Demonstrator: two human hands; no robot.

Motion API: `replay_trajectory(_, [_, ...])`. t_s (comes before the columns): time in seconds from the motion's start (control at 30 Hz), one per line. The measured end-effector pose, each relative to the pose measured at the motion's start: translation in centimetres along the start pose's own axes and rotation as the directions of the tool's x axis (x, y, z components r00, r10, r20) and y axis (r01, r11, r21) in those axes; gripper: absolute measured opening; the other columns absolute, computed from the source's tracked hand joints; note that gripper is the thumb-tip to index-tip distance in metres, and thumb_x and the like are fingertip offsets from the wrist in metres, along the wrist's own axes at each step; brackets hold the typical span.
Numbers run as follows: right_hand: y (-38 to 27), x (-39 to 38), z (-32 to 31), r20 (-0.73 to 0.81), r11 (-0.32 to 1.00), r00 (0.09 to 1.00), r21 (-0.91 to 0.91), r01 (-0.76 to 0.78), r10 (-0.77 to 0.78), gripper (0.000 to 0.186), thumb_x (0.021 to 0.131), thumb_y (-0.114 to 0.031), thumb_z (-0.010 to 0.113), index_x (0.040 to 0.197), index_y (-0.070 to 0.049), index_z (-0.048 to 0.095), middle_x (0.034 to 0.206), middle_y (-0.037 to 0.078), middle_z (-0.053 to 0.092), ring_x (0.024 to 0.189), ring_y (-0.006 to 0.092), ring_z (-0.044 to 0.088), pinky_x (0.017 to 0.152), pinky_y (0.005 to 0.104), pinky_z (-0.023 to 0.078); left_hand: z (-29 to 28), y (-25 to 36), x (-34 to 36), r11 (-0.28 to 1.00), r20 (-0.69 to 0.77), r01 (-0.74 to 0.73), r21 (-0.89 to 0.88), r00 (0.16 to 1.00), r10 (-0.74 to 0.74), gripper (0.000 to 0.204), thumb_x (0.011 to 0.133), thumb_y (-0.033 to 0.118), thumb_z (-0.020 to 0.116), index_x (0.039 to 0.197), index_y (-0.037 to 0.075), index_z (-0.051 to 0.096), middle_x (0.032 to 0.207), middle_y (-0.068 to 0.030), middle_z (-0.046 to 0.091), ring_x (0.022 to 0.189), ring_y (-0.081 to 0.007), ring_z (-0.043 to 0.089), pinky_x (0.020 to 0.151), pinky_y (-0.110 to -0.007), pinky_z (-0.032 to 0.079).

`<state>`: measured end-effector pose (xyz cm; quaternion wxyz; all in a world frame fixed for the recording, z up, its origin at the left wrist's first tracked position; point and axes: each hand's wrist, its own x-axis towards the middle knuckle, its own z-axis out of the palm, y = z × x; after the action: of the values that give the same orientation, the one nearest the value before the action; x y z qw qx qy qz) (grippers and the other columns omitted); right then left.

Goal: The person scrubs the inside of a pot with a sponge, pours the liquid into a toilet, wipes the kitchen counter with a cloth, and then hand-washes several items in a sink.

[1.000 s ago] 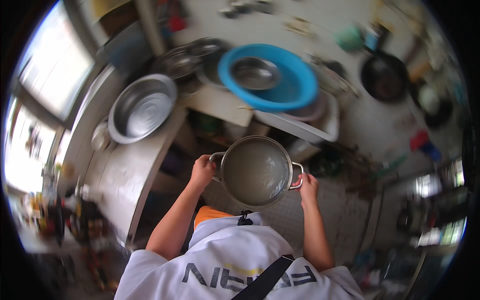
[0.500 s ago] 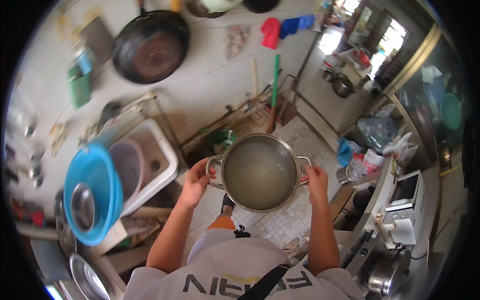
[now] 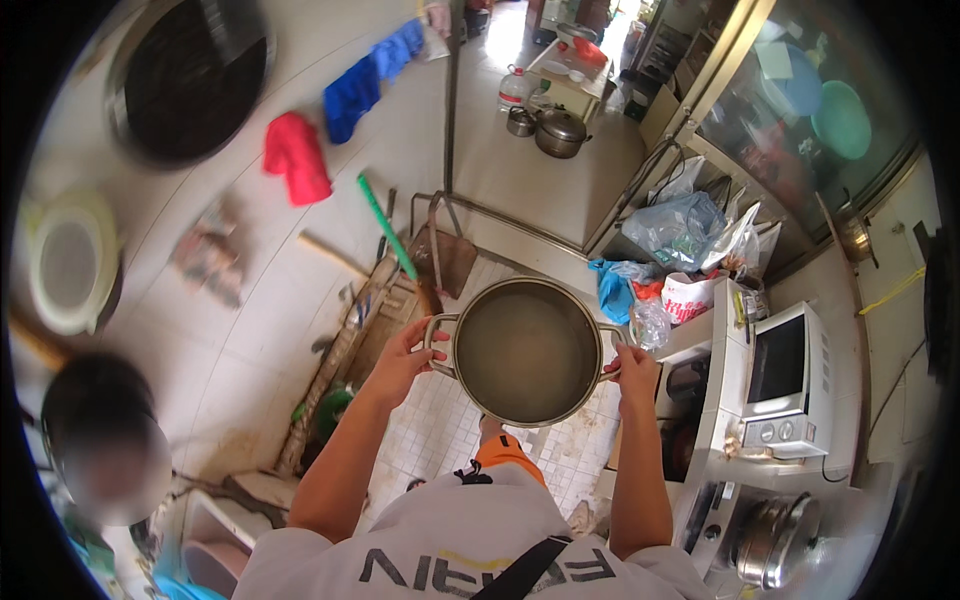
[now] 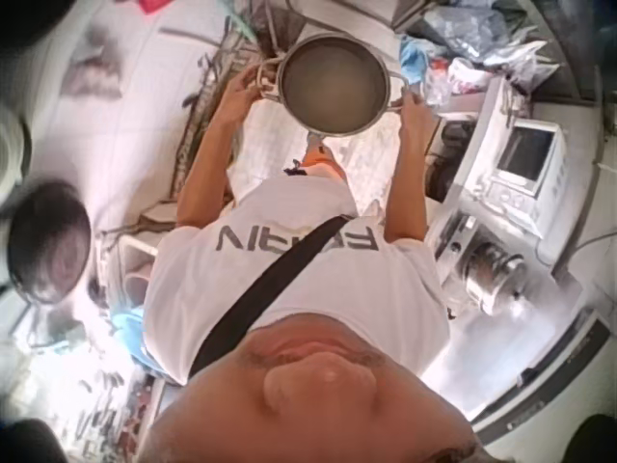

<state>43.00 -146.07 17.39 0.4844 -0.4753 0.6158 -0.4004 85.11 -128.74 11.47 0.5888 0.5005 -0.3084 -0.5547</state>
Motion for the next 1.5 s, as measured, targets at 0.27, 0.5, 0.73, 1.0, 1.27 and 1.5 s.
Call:
replay_trajectory(0.27, [-3.1, 22.9, 5.8, 0.021, 0.997, 1.0, 0.079, -0.008, 0.006, 0.046, 0.103, -0.034, 0.088, 0.125, 0.004, 0.071, 0.093, 0.006, 0.072, 0.074, 0.0167, 0.072, 0.069, 0.0325, 0.055, 1.0, 2.4, 22.2, 0.975, -0.056, 0.173, -0.141, 0.982, -0.183, 0.068, 0.098, -0.012, 0.064, 0.163, 0.003, 0.061, 0.152, -0.0086, 0.076, 0.098, -0.0157, 0.078, 0.078, -0.029, 0.057])
replay_trajectory(0.5, [-9.9, 43.7, 12.6, 0.064, 0.998, 0.997, 0.061, -0.036, 0.032, 0.051, 0.103, -0.039, 0.087, 0.128, 0.002, 0.071, 0.093, 0.004, 0.07, 0.08, 0.0154, 0.072, 0.072, 0.0329, 0.054, 0.2, 7.6, 43.5, 0.942, -0.023, 0.137, -0.306, 0.988, -0.151, 0.055, 0.103, -0.007, 0.066, 0.157, 0.003, 0.066, 0.145, -0.0058, 0.081, 0.103, -0.0156, 0.081, 0.08, -0.03, 0.058])
replay_trajectory(0.73, [-16.6, 65.1, 20.1, 0.11, 0.995, 0.994, 0.095, -0.038, 0.028, 0.05, 0.102, -0.031, 0.088, 0.127, 0.008, 0.069, 0.099, 0.008, 0.073, 0.077, 0.0161, 0.072, 0.071, 0.0337, 0.055, -2.0, 14.4, 67.7, 0.945, -0.002, 0.132, -0.299, 0.99, -0.139, 0.046, 0.108, 0.002, 0.071, 0.153, -0.003, 0.066, 0.138, -0.0098, 0.082, 0.107, -0.017, 0.081, 0.079, -0.029, 0.062])
replay_trajectory(1.0, [-30.9, 88.9, 31.0, 0.076, 0.983, 0.996, 0.18, 0.029, -0.043, 0.029, 0.105, -0.024, 0.078, 0.122, -0.001, 0.07, 0.092, 0.004, 0.069, 0.078, 0.0168, 0.07, 0.071, 0.0336, 0.053, -2.5, 24.8, 91.7, 0.992, -0.091, 0.127, -0.011, 0.988, -0.127, 0.029, 0.112, 0.016, 0.073, 0.14, 0.006, 0.076, 0.125, -0.0071, 0.086, 0.106, -0.0137, 0.081, 0.084, -0.028, 0.059])
replay_trajectory(1.27, [-41.4, 113.6, 49.0, 0.34, 0.993, 0.94, 0.12, -0.012, -0.03, 0.021, 0.106, -0.019, 0.072, 0.112, 0.001, 0.071, 0.086, 0.005, 0.066, 0.072, 0.0184, 0.067, 0.068, 0.0354, 0.058, -7.5, 27.4, 109.7, 0.985, -0.524, 0.163, 0.053, 0.844, -0.112, 0.021, 0.117, 0.025, 0.069, 0.118, 0.006, 0.078, 0.101, -0.0073, 0.087, 0.09, -0.0162, 0.083, 0.076, -0.033, 0.06])
replay_trajectory(1.5, [-52.3, 132.4, 68.7, 0.638, 0.994, 0.765, 0.007, 0.109, -0.088, 0.029, 0.112, -0.032, 0.076, 0.105, -0.005, 0.071, 0.082, 0.002, 0.068, 0.067, 0.017, 0.07, 0.061, 0.0328, 0.054, -12.6, 32.9, 124.0, 0.999, -0.729, 0.035, 0.0, 0.684, -0.024, 0.016, 0.113, 0.014, 0.067, 0.122, 0.002, 0.074, 0.101, -0.0086, 0.085, 0.09, -0.0164, 0.082, 0.074, -0.033, 0.059])
